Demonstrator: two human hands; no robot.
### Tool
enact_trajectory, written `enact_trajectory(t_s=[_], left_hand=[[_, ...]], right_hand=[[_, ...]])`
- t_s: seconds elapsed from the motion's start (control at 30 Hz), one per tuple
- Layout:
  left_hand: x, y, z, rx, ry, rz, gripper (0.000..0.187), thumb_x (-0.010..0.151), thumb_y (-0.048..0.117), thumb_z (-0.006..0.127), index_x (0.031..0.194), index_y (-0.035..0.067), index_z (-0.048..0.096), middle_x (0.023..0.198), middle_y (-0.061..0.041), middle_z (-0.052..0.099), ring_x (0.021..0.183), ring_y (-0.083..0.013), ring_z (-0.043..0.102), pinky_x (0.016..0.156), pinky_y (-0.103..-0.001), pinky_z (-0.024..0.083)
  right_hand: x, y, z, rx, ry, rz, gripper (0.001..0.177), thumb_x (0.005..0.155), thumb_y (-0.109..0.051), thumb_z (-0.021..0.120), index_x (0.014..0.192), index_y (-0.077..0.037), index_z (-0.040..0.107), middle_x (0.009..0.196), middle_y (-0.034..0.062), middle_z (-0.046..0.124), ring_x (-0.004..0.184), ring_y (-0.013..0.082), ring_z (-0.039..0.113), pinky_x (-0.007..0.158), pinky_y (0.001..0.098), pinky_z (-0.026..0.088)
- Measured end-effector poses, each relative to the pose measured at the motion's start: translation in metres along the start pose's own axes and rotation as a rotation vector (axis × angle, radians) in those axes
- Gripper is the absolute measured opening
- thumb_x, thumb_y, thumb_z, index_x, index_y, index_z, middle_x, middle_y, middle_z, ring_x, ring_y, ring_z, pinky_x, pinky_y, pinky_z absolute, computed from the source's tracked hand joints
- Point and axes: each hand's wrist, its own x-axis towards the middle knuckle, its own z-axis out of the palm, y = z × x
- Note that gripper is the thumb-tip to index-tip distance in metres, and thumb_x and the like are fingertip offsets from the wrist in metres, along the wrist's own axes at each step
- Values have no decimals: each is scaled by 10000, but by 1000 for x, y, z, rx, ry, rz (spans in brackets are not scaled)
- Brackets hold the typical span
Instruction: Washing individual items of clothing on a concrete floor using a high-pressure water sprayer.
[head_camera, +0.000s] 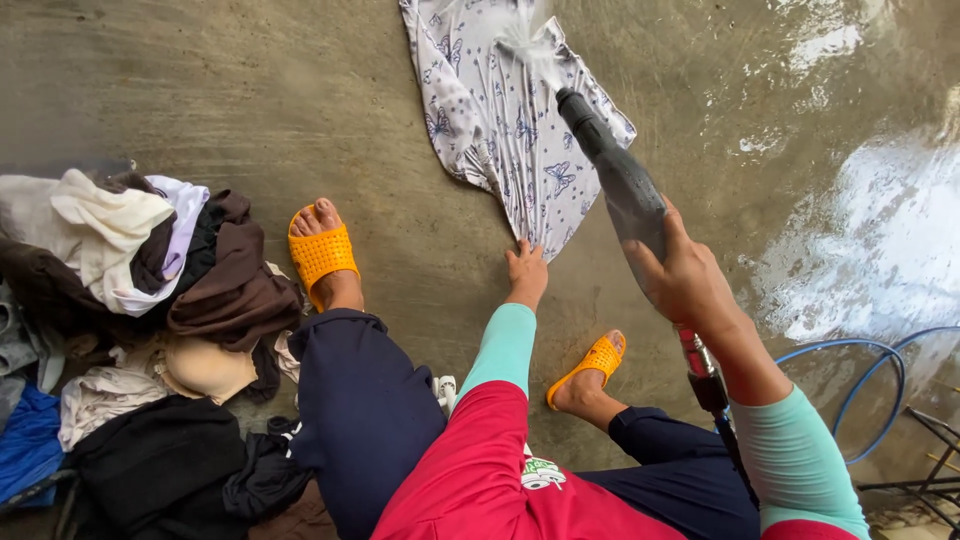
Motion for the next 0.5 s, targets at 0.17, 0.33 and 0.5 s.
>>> enact_trajectory(t_s=[0.17,0.33,0.5], left_hand=[[-4,-2,4,60,-10,-26,463,1088,141,277,1330,235,661,1495,29,458,1455,-365,219,959,-598,354],[-18,-6,0,98,22,-58,448,1092,138,277,1303,222,664,1436,32,514,1424,-332,274,945,-562,381],[-19,-12,11,141,80,-86,415,1097,174,314,1291,239,675,1383,41,578,1374,-286,357,931,-491,416]], right_hand=[[27,20,5,-57,-17,-19,690,960,-502,562,1584,-263,388,1162,304,696,1089,519,650,971,635,497],[31,20,3,-2,2,-45,669,953,-429,565,1570,-236,394,646,161,697,834,447,719,849,636,501],[34,28,-4,2,-13,-68,491,969,-433,569,1406,-212,521,569,97,682,728,388,738,792,573,544]])
